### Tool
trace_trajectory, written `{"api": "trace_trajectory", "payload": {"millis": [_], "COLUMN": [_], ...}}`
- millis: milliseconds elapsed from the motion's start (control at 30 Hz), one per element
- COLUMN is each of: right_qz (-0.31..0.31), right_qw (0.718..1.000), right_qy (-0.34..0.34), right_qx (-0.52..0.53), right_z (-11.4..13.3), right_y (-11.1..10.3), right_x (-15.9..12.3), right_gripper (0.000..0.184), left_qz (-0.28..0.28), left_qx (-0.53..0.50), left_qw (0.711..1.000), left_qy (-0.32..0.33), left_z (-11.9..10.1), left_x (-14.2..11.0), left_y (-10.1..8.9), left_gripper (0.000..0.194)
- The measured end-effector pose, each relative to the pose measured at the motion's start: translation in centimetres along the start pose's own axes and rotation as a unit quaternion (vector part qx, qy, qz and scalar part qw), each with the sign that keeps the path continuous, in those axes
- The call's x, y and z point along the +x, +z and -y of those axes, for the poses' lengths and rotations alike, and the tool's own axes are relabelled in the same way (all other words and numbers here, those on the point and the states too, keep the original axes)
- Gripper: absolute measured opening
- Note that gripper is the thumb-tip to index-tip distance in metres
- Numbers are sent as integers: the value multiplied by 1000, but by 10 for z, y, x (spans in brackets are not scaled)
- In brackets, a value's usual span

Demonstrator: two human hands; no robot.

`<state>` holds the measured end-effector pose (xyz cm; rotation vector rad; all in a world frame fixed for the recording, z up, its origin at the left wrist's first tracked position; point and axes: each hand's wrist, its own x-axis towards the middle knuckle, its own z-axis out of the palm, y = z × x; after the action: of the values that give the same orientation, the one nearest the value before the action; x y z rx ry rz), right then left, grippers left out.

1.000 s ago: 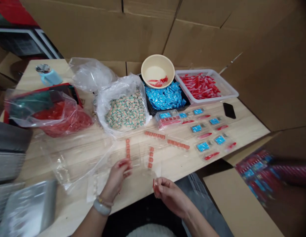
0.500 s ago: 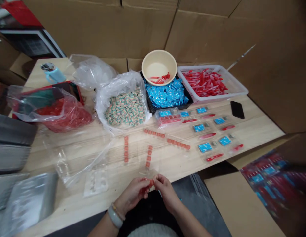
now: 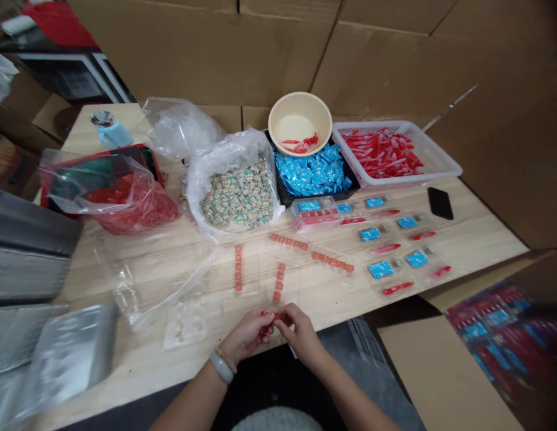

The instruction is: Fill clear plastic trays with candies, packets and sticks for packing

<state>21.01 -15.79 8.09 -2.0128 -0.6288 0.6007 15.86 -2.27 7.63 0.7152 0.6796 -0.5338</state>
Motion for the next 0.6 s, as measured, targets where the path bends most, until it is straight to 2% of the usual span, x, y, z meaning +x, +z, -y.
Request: {"api": "trace_trajectory", "payload": {"millis": [67, 133, 200, 267, 433, 500, 600], "right_qz": [-5, -20, -31, -31, -60, -75, -79], "right_qw": [1000, 996, 987, 977, 958, 957, 961], "right_qy": [-7, -19, -35, -52, -57, -51, -20], "right_qx": [-28, -90, -156, -206, -273, -275, -266], "right_z": [-6, -13, -20, -26, -41, -50, -64], "right_y": [3, 6, 12, 20, 32, 27, 10], "right_x": [2, 6, 11, 16, 14, 5, -11], "right_gripper": [7, 10, 13, 15, 15, 15, 14], "left_qz": [-17, -81, -164, -219, -337, -368, -375], "left_qx": [16, 74, 144, 193, 282, 308, 342], "left_qw": [1000, 992, 967, 937, 857, 829, 806], "left_qy": [10, 58, 131, 190, 270, 287, 304], "left_z": [1, 0, -3, -9, -34, -50, -78], "left_x": [2, 4, 2, -4, -38, -50, -58], "left_y": [-1, -5, -11, -23, -74, -98, -132], "left_gripper": [24, 24, 23, 22, 15, 11, 20]}}
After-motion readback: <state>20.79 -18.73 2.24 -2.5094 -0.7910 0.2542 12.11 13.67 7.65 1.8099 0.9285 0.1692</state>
